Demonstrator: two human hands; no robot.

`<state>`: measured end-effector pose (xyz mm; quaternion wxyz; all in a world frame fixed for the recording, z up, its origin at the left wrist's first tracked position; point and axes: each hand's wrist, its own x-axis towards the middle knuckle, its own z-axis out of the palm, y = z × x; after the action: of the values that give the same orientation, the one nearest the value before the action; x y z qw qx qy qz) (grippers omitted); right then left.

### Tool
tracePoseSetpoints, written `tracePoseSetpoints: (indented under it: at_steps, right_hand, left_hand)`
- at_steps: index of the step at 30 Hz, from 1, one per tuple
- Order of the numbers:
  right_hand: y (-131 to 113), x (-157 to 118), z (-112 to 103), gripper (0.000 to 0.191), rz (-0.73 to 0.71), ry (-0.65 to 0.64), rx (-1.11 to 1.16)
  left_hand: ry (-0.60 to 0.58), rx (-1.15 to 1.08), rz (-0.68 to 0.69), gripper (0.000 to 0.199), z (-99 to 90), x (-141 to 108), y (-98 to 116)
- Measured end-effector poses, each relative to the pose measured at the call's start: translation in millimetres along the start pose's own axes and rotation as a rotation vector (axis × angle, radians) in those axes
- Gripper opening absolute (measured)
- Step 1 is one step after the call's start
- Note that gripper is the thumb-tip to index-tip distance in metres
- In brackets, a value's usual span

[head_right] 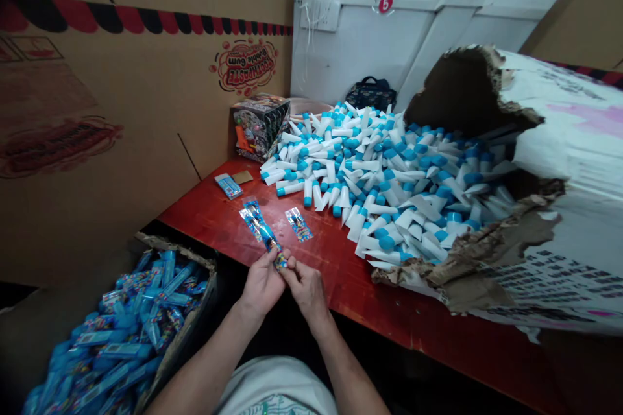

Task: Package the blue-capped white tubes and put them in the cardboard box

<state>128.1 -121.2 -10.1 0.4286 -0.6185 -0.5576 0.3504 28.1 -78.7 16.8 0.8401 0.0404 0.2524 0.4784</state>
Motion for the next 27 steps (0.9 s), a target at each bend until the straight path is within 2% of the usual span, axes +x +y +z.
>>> tracePoseSetpoints:
  at_steps: [2, 4, 6, 8, 10, 12, 14, 15, 16, 18, 20, 22, 23, 25, 27]
  right_hand:
    - [-5.0, 2.7, -0.1, 0.035, -0.045, -0.067, -0.092]
    - [-8.7, 10.5, -3.4, 0.038, -0.088, -0.099, -0.213]
    - [-10.1, 25.1, -9.1, 0.034, -0.115, -0.017, -0.402]
    - [-8.4, 45.3, -14.5, 0.026, -0.103, 0.134, -0.649]
    - [-3.0, 67.3, -17.2, 0.024, -0.041, 0.216, -0.884]
    - [5.4, 86.4, -16.8, 0.022, 0.004, 0.223, -1.047]
    - [14.8, 99.8, -15.0, 0.017, -0.023, 0.198, -1.114]
    - [18.8, 104.0, -14.4, 0.016, -0.05, 0.183, -1.114]
    - [21.9, 106.6, -14.2, 0.015, -0.072, 0.176, -1.093]
    - [24.5, 106.7, -14.9, 0.015, -0.089, 0.182, -0.994]
    - [21.3, 100.0, -16.1, 0.019, -0.115, 0.206, -0.842]
    - [13.1, 87.3, -16.8, 0.021, -0.185, 0.216, -0.692]
    - [8.0, 79.4, -17.0, 0.022, -0.23, 0.206, -0.633]
    - [-1.8, 64.0, -18.0, 0.022, -0.296, 0.171, -0.544]
    - [-8.0, 52.9, -20.4, 0.021, -0.278, 0.155, -0.422]
  left_hand:
    - [0.012, 0.037, 0.043, 0.002, -4.6, -0.5, 8.8]
    - [0.036, 0.11, 0.139, 0.008, -12.5, -3.3, 23.9]
    - [0.078, 0.23, 0.278, 0.019, -26.1, -9.2, 45.8]
    - [0.159, 0.396, 0.436, 0.032, -47.1, -18.9, 73.0]
    - [0.319, 0.604, 0.626, 0.039, -73.4, -31.7, 101.9]
    - [0.567, 0.895, 0.789, 0.034, -99.0, -45.5, 127.0]
    - [0.764, 1.203, 0.923, 0.042, -115.8, -56.7, 141.9]
    - [0.798, 1.291, 0.982, 0.045, -118.8, -59.9, 143.7]
    - [0.785, 1.331, 1.015, 0.048, -117.7, -60.9, 141.3]
    - [0.637, 1.271, 0.985, 0.045, -103.7, -55.5, 125.2]
    - [0.414, 1.092, 0.818, 0.04, -78.4, -40.3, 98.9]
    - [0.179, 0.898, 0.57, 0.04, -49.3, -18.6, 70.2]
    - [0.108, 0.804, 0.433, 0.041, -35.8, -6.8, 56.8]
    - [-0.005, 0.676, 0.254, 0.033, -13.9, 15.7, 34.3]
    - [-0.067, 0.543, 0.207, 0.02, -0.6, 33.5, 17.8]
